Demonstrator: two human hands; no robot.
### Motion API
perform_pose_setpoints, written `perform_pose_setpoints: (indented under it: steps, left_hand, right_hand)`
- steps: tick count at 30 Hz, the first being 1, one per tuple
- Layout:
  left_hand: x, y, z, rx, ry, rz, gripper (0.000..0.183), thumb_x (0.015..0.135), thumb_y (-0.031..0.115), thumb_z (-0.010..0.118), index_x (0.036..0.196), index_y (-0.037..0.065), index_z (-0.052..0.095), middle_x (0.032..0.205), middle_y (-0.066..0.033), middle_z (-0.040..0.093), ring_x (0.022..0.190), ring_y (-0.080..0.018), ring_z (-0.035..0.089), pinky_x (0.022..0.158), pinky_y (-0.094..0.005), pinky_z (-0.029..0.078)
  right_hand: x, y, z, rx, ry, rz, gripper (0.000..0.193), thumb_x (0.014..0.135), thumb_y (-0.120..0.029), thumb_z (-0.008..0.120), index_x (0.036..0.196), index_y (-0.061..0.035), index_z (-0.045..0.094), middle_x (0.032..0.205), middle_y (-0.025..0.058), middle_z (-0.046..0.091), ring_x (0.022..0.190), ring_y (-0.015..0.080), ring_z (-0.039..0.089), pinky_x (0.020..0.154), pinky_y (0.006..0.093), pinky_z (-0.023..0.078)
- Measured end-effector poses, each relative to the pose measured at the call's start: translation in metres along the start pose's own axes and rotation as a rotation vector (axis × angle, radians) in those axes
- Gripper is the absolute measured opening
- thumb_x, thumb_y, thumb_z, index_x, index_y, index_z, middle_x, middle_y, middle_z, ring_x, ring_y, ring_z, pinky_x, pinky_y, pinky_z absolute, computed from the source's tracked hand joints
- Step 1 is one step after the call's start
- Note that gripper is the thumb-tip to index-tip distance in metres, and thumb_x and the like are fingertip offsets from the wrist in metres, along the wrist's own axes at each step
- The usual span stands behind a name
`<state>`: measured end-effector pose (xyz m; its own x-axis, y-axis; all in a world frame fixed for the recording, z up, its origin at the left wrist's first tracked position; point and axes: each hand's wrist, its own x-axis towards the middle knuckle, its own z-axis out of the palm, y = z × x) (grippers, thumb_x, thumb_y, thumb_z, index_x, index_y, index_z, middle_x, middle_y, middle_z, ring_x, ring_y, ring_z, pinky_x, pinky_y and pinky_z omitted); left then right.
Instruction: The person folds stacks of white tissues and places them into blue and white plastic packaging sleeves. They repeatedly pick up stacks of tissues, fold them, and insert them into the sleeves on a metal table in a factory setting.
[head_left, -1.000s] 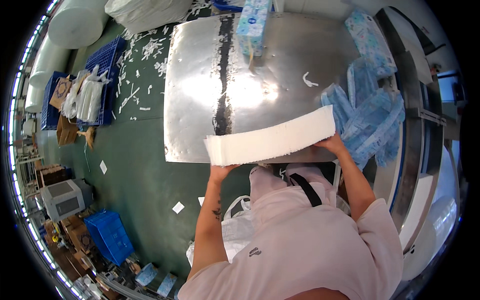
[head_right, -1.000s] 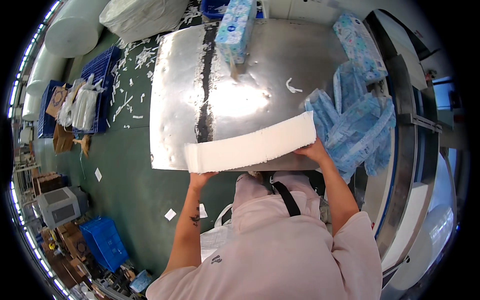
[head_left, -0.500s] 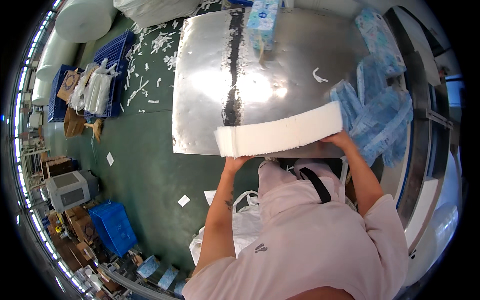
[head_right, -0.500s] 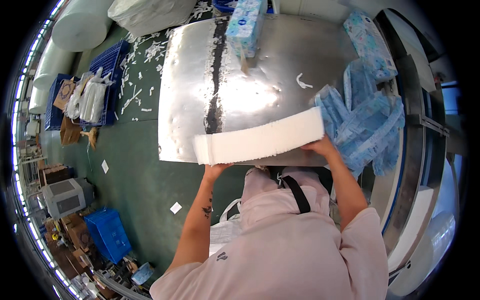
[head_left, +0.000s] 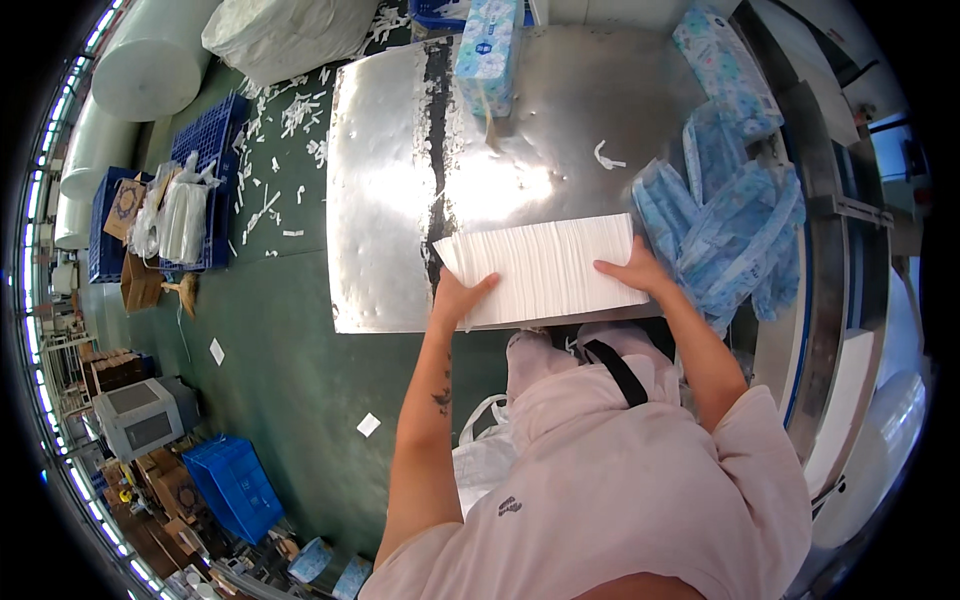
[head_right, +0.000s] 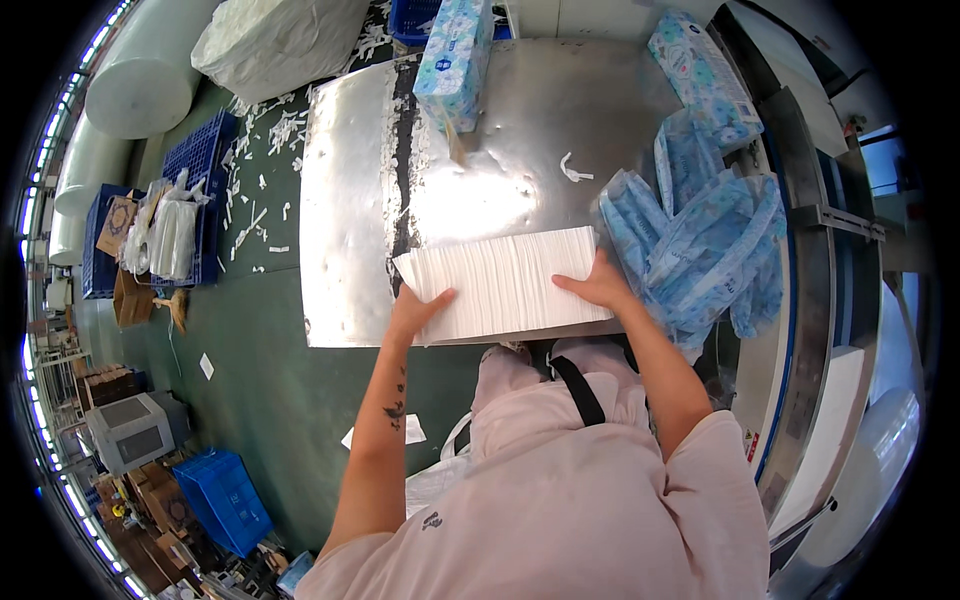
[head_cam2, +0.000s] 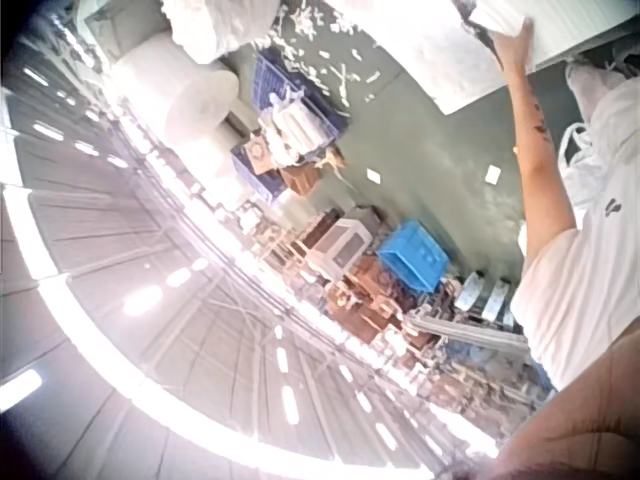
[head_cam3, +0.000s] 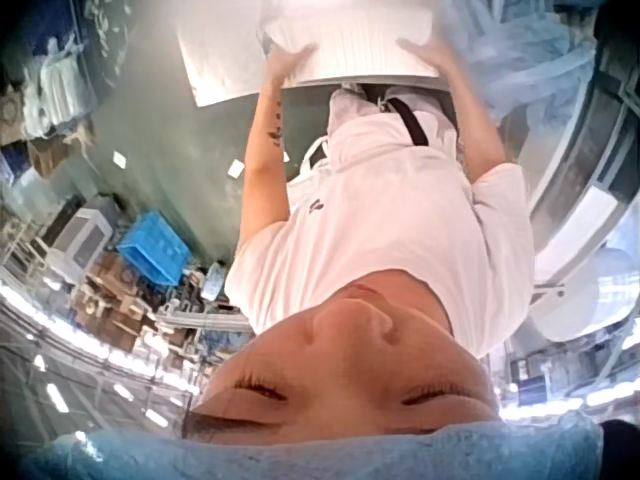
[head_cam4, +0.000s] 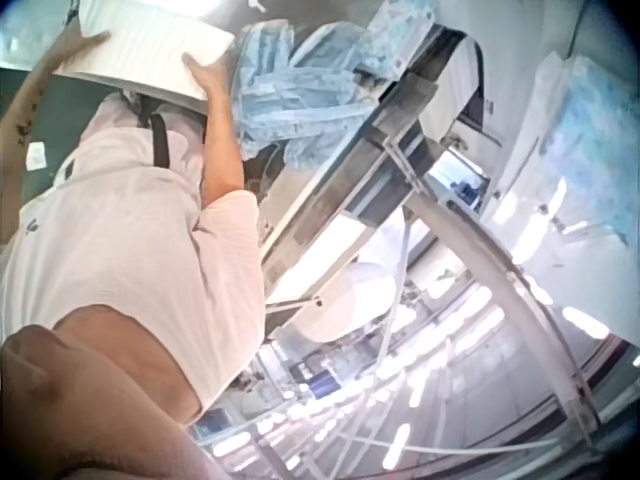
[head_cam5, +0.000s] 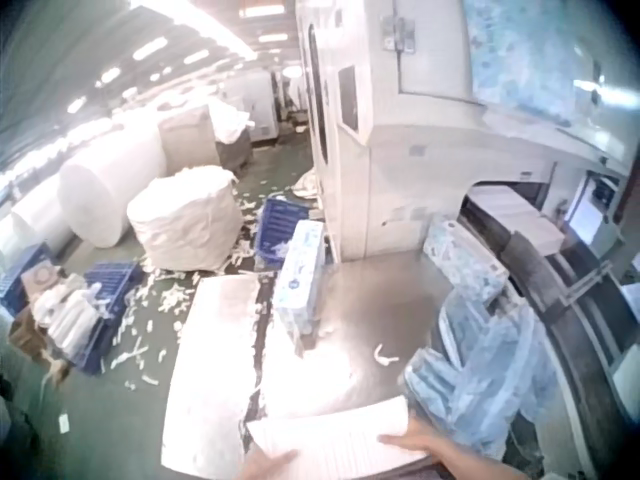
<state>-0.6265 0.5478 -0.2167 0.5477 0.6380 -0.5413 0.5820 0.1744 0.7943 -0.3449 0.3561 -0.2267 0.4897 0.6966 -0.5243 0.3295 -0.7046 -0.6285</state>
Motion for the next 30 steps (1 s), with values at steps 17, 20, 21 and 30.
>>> perform_pose_setpoints:
  steps: [17,20,21,30]
  left_hand:
    - [-0.016,0.037,0.092,0.745,0.569,-0.087,0.13,0.049,0.071,0.068,0.142,0.01,0.001,0.131,-0.0455,0.01,0.126,-0.0543,0.012,0.092,-0.0707,0.01]
    - [-0.016,0.04,0.092,0.717,0.564,-0.088,0.129,0.049,0.071,0.069,0.142,0.01,0.004,0.131,-0.0457,0.009,0.126,-0.0558,0.01,0.092,-0.0709,0.008]
    - [-0.016,0.041,0.091,0.703,0.561,-0.085,0.128,0.049,0.071,0.068,0.142,0.01,0.005,0.131,-0.0458,0.009,0.126,-0.0564,0.009,0.092,-0.071,0.007]
    - [-0.016,0.041,0.091,0.654,0.57,-0.098,0.121,0.053,0.06,0.073,0.142,0.012,0.006,0.132,-0.0447,0.005,0.126,-0.0557,0.006,0.093,-0.0705,0.004]
  right_hand:
    - [-0.033,-0.072,0.042,-0.488,0.306,0.134,0.119,0.053,-0.074,0.062,0.143,-0.0222,0.003,0.139,0.0355,0.004,0.127,0.0526,0.01,0.094,0.0706,0.005]
    - [-0.033,-0.076,0.042,-0.523,0.283,0.152,0.12,0.053,-0.073,0.062,0.143,-0.0203,0.003,0.139,0.0355,0.003,0.128,0.0529,0.007,0.094,0.071,0.004]
    - [-0.032,-0.076,0.042,-0.533,0.275,0.16,0.12,0.053,-0.073,0.062,0.143,-0.0196,0.003,0.139,0.0354,0.003,0.128,0.053,0.007,0.093,0.0712,0.004]
    - [-0.027,-0.072,0.037,-0.516,0.266,0.18,0.117,0.056,-0.061,0.067,0.143,-0.0171,0.001,0.141,0.0331,0.0,0.13,0.0504,0.006,0.095,0.07,0.006]
